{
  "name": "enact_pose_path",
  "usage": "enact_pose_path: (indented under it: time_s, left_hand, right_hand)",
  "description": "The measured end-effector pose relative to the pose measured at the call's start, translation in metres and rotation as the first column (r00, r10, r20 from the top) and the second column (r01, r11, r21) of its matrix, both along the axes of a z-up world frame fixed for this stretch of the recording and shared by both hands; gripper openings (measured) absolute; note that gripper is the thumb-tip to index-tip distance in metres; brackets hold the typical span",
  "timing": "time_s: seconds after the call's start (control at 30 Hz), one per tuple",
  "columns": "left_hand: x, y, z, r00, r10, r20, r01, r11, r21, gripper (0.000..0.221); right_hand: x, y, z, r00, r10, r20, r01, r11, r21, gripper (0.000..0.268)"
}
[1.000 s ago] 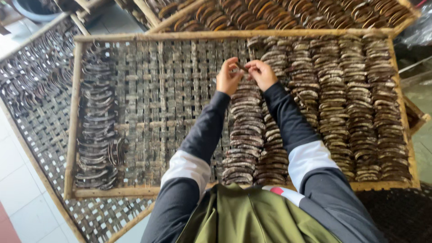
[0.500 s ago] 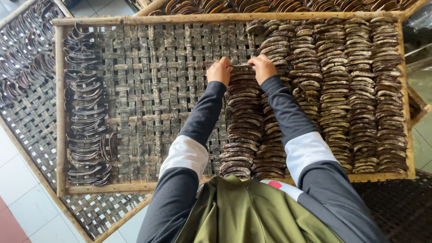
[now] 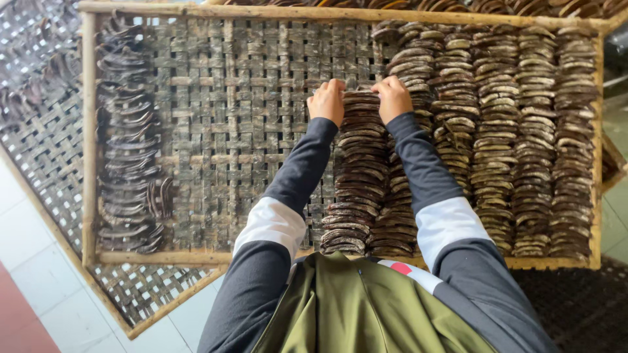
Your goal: The person sorts dried food items on woven bamboo trays by hand, moving individual pieces between trays and gathering them into small stacks.
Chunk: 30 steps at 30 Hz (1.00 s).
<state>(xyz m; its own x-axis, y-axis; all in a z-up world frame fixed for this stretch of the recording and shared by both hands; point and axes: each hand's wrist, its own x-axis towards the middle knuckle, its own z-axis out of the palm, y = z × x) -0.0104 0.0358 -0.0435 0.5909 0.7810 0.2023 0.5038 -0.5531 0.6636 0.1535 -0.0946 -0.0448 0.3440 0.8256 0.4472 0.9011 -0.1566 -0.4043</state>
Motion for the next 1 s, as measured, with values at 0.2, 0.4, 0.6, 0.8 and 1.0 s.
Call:
enact_pose_path:
  time_s: [0.2, 0.4, 0.6, 0.8, 1.0]
  left_hand:
    - [-0.084, -0.013, 0.045, 0.95, 0.103, 0.294, -0.111, 0.994, 0.01, 0.017]
    - [-0.297, -0.024, 0.075, 0.921, 0.335, 0.202, -0.367, 0.918, 0.151, 0.025]
    - [-0.497, -0.025, 0.072, 0.655, 0.744, 0.135, -0.744, 0.602, 0.29, 0.043]
    - [-0.603, -0.006, 0.03, 0.534, 0.844, 0.053, -0.836, 0.518, 0.18, 0.054]
    - [-0.658, 0.032, 0.017, 0.83, 0.557, -0.031, -0.528, 0.802, 0.28, 0.058]
  right_hand:
    - [-0.013, 0.002, 0.007, 0.995, -0.088, -0.036, 0.089, 0.995, 0.049, 0.035]
    - [-0.076, -0.009, 0.032, 0.933, 0.16, -0.322, -0.059, 0.952, 0.302, 0.082]
    - [-0.197, 0.009, 0.103, 0.89, 0.339, -0.306, -0.157, 0.856, 0.492, 0.08]
    - [-0.389, 0.063, 0.142, 0.703, 0.64, -0.309, -0.577, 0.768, 0.277, 0.036]
    - [-0.536, 0.159, 0.06, 0.643, 0.732, -0.226, -0.741, 0.669, 0.06, 0.051]
